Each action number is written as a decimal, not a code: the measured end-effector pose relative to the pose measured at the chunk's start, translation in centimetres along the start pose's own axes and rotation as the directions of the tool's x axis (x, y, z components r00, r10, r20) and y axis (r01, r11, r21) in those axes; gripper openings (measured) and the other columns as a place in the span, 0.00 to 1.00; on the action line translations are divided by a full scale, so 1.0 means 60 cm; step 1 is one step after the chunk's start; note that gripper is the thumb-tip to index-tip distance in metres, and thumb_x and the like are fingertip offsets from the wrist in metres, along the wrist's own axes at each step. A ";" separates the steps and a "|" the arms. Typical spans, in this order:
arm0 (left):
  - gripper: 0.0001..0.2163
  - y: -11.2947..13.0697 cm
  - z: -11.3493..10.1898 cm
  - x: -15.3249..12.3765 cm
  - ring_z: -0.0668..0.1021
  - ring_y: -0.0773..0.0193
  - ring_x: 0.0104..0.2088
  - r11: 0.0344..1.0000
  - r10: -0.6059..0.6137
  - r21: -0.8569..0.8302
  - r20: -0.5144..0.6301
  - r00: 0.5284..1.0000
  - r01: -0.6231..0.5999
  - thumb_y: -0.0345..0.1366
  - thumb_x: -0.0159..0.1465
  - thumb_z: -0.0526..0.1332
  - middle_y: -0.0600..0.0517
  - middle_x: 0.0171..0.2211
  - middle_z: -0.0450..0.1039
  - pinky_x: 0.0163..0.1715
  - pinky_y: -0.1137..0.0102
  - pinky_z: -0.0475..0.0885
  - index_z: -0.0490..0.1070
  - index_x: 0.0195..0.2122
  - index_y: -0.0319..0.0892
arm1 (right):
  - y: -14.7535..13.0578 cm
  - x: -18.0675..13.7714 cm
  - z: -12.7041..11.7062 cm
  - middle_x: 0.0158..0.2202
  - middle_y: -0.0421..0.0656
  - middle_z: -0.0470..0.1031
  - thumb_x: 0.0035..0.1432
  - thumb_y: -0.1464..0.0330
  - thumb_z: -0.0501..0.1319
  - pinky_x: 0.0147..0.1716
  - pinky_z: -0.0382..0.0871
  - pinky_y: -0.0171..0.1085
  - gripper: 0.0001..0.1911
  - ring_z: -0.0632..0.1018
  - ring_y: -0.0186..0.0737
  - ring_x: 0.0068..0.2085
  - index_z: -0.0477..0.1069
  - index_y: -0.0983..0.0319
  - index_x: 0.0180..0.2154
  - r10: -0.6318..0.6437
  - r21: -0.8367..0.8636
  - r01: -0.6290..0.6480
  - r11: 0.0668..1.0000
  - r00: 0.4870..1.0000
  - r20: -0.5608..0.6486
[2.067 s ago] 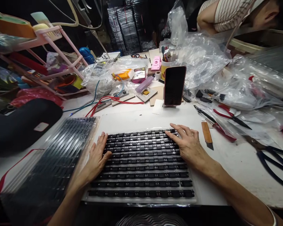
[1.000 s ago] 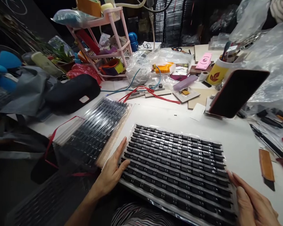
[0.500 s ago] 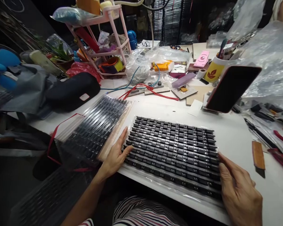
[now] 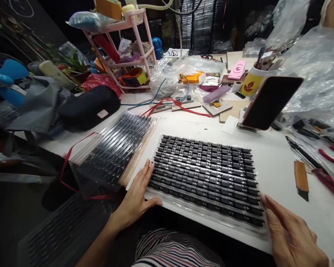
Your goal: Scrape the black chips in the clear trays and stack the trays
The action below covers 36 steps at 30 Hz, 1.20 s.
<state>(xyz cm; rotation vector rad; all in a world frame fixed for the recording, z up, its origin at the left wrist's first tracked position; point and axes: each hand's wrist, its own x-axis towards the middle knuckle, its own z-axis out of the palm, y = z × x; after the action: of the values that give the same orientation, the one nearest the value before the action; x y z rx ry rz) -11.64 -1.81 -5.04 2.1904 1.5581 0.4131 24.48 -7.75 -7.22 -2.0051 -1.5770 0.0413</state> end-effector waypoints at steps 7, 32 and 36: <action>0.43 -0.002 0.018 0.004 0.46 0.49 0.66 0.983 0.062 0.176 -0.067 0.996 -0.049 0.55 0.59 0.55 0.39 0.67 0.32 0.61 0.51 0.51 0.31 0.67 0.43 | -0.009 -0.003 -0.002 0.50 0.43 0.72 0.62 0.58 0.50 0.48 0.63 0.51 0.21 0.73 0.51 0.48 0.60 0.46 0.57 -0.108 0.040 0.107 0.993 0.994 0.033; 0.41 0.055 0.052 0.041 0.49 0.43 0.65 0.848 0.242 0.499 -0.068 0.968 -0.177 0.58 0.58 0.54 0.40 0.66 0.44 0.59 0.47 0.49 0.41 0.66 0.44 | 0.018 0.025 0.004 0.61 0.54 0.59 0.57 0.46 0.52 0.51 0.55 0.48 0.45 0.61 0.53 0.60 0.39 0.62 0.66 -0.422 -0.038 0.435 0.900 0.889 0.181; 0.39 0.056 0.050 0.043 0.49 0.44 0.65 0.831 0.254 0.521 -0.041 0.966 -0.197 0.57 0.60 0.53 0.41 0.66 0.45 0.60 0.48 0.50 0.41 0.66 0.44 | 0.019 0.025 0.004 0.60 0.55 0.60 0.57 0.47 0.52 0.50 0.55 0.48 0.45 0.63 0.53 0.59 0.40 0.63 0.66 -0.445 -0.020 0.452 0.892 0.885 0.138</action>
<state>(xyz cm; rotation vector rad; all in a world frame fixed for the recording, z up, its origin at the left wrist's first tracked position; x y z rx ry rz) -6.65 -0.84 -5.99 2.8245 1.6079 0.1975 25.85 -6.46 -7.44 -1.6509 -2.1121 -0.0505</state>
